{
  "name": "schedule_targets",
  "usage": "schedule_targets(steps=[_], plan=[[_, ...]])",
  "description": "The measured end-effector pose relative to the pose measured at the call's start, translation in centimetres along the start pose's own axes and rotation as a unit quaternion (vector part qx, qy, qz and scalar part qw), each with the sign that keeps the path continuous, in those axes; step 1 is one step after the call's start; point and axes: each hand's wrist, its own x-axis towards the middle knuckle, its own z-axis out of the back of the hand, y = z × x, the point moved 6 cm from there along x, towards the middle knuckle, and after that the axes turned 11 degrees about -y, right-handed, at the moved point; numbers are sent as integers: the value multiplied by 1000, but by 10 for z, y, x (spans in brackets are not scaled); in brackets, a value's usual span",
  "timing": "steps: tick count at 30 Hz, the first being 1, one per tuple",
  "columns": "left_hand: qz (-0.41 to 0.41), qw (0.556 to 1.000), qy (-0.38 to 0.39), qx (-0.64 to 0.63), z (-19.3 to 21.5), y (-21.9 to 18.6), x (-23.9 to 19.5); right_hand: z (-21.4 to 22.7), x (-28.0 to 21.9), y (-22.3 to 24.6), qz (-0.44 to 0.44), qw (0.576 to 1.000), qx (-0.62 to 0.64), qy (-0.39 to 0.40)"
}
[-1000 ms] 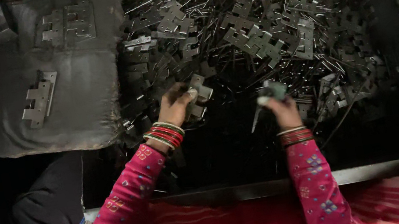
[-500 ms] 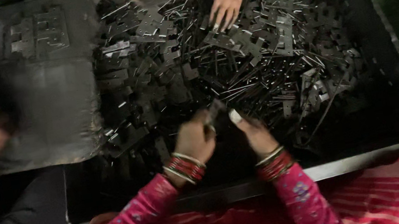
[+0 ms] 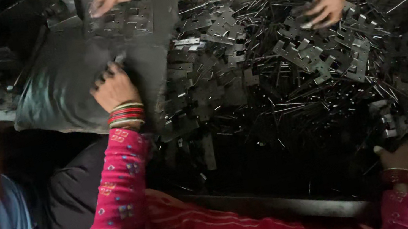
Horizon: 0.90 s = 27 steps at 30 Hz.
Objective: The person, along with several other people, reaches into a large tray filled with small T-shaped and E-shaped metal components, picking them up one by one and placing them onto a black padded surface for sorting.
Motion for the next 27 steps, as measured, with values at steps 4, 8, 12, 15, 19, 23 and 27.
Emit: schedule_targets(steps=[4,8,12,15,19,23,27], plan=[[-53,976,-190,-92,80,-56,-14,10,4,9,76,986,147,-9],[-181,913,234,-281,106,-132,-62,53,-26,37,91,856,503,-74],[-226,851,136,-454,145,-136,-64,115,-61,65,83,814,567,-99],[-185,821,170,-512,143,-111,-48,158,-87,91,38,675,737,-14],[-36,766,207,-608,133,-85,-40,164,-124,140,-76,595,777,190],[-45,661,356,-660,137,-133,-98,89,-145,154,-54,702,672,229],[-95,600,243,-756,174,-183,-153,0,-182,177,-81,603,669,428]])
